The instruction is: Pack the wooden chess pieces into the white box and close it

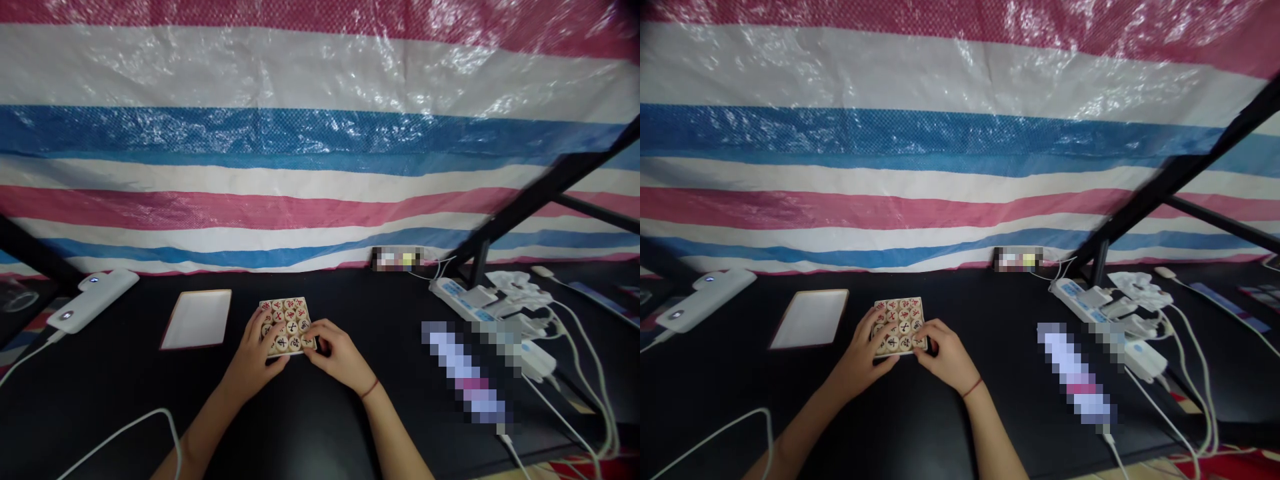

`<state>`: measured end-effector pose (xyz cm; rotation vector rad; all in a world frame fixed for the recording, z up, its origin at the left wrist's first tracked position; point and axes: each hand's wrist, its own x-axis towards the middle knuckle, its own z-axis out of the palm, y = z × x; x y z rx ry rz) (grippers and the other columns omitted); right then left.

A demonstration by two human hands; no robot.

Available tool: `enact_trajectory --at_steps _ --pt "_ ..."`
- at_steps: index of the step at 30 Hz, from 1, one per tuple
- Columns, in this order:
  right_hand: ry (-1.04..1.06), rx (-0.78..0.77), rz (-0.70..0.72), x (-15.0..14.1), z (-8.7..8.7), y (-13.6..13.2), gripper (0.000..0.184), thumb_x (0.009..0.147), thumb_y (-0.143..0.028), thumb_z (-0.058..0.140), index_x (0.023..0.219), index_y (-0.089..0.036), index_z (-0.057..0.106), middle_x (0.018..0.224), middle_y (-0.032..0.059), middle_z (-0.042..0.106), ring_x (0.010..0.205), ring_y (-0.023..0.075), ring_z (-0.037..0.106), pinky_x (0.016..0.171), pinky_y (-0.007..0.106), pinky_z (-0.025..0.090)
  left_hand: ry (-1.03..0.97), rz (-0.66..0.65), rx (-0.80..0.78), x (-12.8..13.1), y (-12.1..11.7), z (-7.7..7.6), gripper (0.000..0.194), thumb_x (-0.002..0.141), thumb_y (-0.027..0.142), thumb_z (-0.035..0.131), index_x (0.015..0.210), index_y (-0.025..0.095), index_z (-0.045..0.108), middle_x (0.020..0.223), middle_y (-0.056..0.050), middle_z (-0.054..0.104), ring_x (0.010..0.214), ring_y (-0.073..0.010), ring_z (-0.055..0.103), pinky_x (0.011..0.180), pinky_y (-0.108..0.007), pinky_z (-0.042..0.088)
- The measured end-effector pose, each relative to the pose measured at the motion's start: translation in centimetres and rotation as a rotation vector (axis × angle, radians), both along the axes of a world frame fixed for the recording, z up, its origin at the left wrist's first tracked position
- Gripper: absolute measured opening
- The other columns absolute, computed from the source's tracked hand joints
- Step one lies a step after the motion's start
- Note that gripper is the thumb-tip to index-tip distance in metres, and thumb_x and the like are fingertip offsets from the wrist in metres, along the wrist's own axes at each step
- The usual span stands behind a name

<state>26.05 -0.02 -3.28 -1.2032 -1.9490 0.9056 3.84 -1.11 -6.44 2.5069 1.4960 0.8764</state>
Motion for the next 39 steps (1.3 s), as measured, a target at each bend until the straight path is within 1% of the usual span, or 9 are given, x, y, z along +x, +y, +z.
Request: enact_trajectory --at_steps 7,11,14,19,23,27,29,34,39 --pt "0.017 0.005 -0.016 0.0 0.3 0.1 0.014 0.08 -0.023 0.063 0.094 -0.023 0.066 0.104 0.005 0.057 0.063 0.0102 0.05 0.064 0.026 0.048 0.014 0.116 0.047 0.1 0.0 1.3 0.05 0.086 0.038 0.059 0.132 0.023 0.05 0.14 -0.013 0.044 0.129 -0.0317 0.042 0.104 -0.048 0.041" --pt "0.05 0.016 -0.086 0.3 0.4 0.1 0.017 0.083 -0.027 0.061 0.099 -0.023 0.065 0.107 0.0058 0.056 0.061 0.0095 0.048 0.064 0.026 0.047 0.015 0.48 0.149 -2.3 0.8 2.1 0.043 0.09 0.037 0.051 0.128 0.017 0.054 0.125 -0.016 0.057 0.112 -0.0315 0.053 0.093 -0.048 0.045" --pt "0.046 0.028 -0.129 0.3 0.2 0.1 0.016 0.085 -0.029 0.059 0.099 -0.022 0.064 0.107 0.0066 0.057 0.061 0.01 0.048 0.063 0.026 0.046 0.182 0.644 0.006 -4.4 1.2 1.6 0.038 0.09 0.037 0.048 0.116 0.013 0.063 0.114 -0.018 0.062 0.096 -0.0322 0.06 0.075 -0.044 0.049" --pt "0.052 0.059 -0.136 0.1 0.2 0.2 0.014 0.088 -0.029 0.055 0.094 -0.021 0.064 0.1 0.0064 0.06 0.061 0.0111 0.049 0.061 0.027 0.045 0.273 0.62 -0.145 -5.7 1.2 1.9 0.03 0.092 0.021 0.039 0.105 0.016 0.066 0.103 -0.011 0.067 0.085 -0.0259 0.064 0.069 -0.036 0.046" --pt "0.11 0.142 -0.198 -0.2 0.5 0.0 0.013 0.089 -0.026 0.052 0.093 -0.021 0.063 0.094 0.0057 0.061 0.066 0.0128 0.052 0.063 0.027 0.045 0.031 0.62 0.206 -5.1 1.2 4.0 0.025 0.092 0.026 0.045 0.104 0.015 0.063 0.106 -0.013 0.068 0.094 -0.0262 0.065 0.082 -0.04 0.046" --pt "0.162 0.249 -0.24 -0.8 0.5 -0.2 0.021 0.089 -0.025 0.052 0.108 -0.021 0.06 0.093 0.0049 0.061 0.072 0.0146 0.055 0.064 0.028 0.046 -0.27 0.398 0.382 -3.9 0.3 5.1 0.02 0.09 0.023 0.049 0.107 0.017 0.059 0.107 -0.012 0.067 0.102 -0.023 0.063 0.091 -0.037 0.047" --pt "0.173 0.257 -0.226 -1.1 0.1 -0.3 0.03 0.088 -0.027 0.054 0.117 -0.021 0.056 0.099 0.0063 0.061 0.078 0.0159 0.057 0.067 0.029 0.048 -0.408 0.263 0.274 -3.0 -0.4 4.9 0.02 0.089 0.025 0.051 0.106 0.018 0.06 0.105 -0.01 0.068 0.099 -0.0217 0.064 0.087 -0.033 0.05" --pt "0.325 0.12 -0.166 -1.6 -0.9 -0.2 0.054 0.089 -0.033 0.057 0.138 -0.024 0.037 0.128 0.0119 0.055 0.107 0.0219 0.059 0.085 0.035 0.05 -0.977 0.103 -0.348 -0.2 -1.9 4.1 0.028 0.087 0.042 0.057 0.103 0.02 0.063 0.098 -0.006 0.071 0.084 -0.0192 0.068 0.074 -0.028 0.056" --pt "0.57 -0.119 -0.193 -2.0 -0.9 -0.4 0.062 0.091 -0.042 0.055 0.143 -0.023 0.029 0.108 0.0088 0.066 0.093 0.0201 0.066 0.081 0.033 0.054 -1.47 0.105 -0.669 1.6 -1.0 4.1 0.055 0.078 0.051 0.067 0.124 0.022 0.055 0.116 -0.009 0.067 0.099 -0.0248 0.067 0.082 -0.035 0.056"
